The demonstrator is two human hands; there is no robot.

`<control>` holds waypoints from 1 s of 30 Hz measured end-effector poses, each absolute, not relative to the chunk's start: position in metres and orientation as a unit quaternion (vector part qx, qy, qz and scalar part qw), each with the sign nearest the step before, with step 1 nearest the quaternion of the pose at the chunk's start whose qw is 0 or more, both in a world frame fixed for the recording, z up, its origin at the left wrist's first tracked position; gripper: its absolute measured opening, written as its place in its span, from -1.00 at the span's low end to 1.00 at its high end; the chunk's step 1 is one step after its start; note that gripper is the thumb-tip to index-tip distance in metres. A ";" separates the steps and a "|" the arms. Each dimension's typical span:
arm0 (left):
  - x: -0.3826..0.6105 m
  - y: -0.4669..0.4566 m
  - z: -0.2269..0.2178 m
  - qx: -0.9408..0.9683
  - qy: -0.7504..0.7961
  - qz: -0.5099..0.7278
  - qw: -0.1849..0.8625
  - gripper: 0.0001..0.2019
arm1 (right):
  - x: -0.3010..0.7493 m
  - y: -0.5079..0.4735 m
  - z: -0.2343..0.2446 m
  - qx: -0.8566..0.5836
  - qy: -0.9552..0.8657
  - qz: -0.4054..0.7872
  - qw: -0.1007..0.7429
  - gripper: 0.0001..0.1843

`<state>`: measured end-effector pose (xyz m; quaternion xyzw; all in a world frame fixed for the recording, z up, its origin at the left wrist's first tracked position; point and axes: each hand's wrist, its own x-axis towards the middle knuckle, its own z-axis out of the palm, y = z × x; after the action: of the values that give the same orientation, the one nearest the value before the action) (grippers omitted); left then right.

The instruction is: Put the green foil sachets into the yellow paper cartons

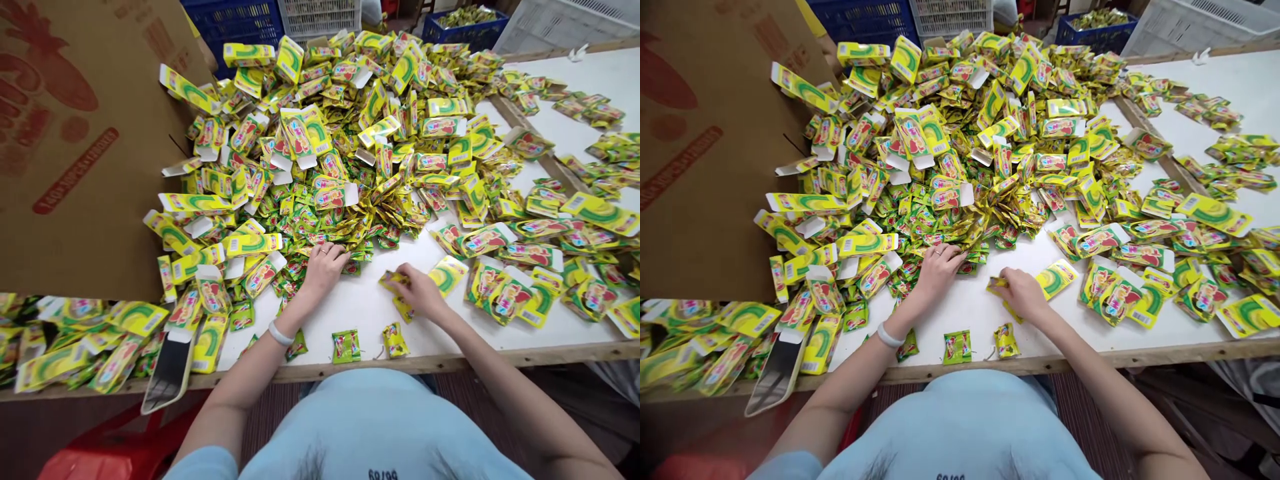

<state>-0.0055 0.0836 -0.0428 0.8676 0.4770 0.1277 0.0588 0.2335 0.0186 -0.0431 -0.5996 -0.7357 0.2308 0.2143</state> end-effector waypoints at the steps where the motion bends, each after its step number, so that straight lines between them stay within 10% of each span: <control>1: -0.009 0.085 -0.040 0.861 0.483 0.144 0.076 -0.75 | 0.245 0.019 -0.042 -0.630 -0.694 0.246 0.246 -0.82; 9: -0.016 0.077 0.012 0.794 0.501 0.226 0.258 -0.78 | 0.283 0.027 -0.030 -0.555 -0.547 0.462 0.423 -0.61; 18: -0.017 0.048 0.040 0.863 0.407 0.122 0.274 -0.74 | 0.210 0.034 0.028 -0.387 -0.776 0.415 0.275 -0.86; 30: -0.002 0.026 0.012 0.725 0.485 0.272 0.406 -0.65 | 0.225 0.039 -0.029 -0.402 -0.475 0.669 0.406 -0.62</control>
<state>-0.0023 0.0258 0.0119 0.7248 0.4853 0.2719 0.4064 0.2249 0.0390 -0.0287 -0.4019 -0.4752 0.6693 0.4059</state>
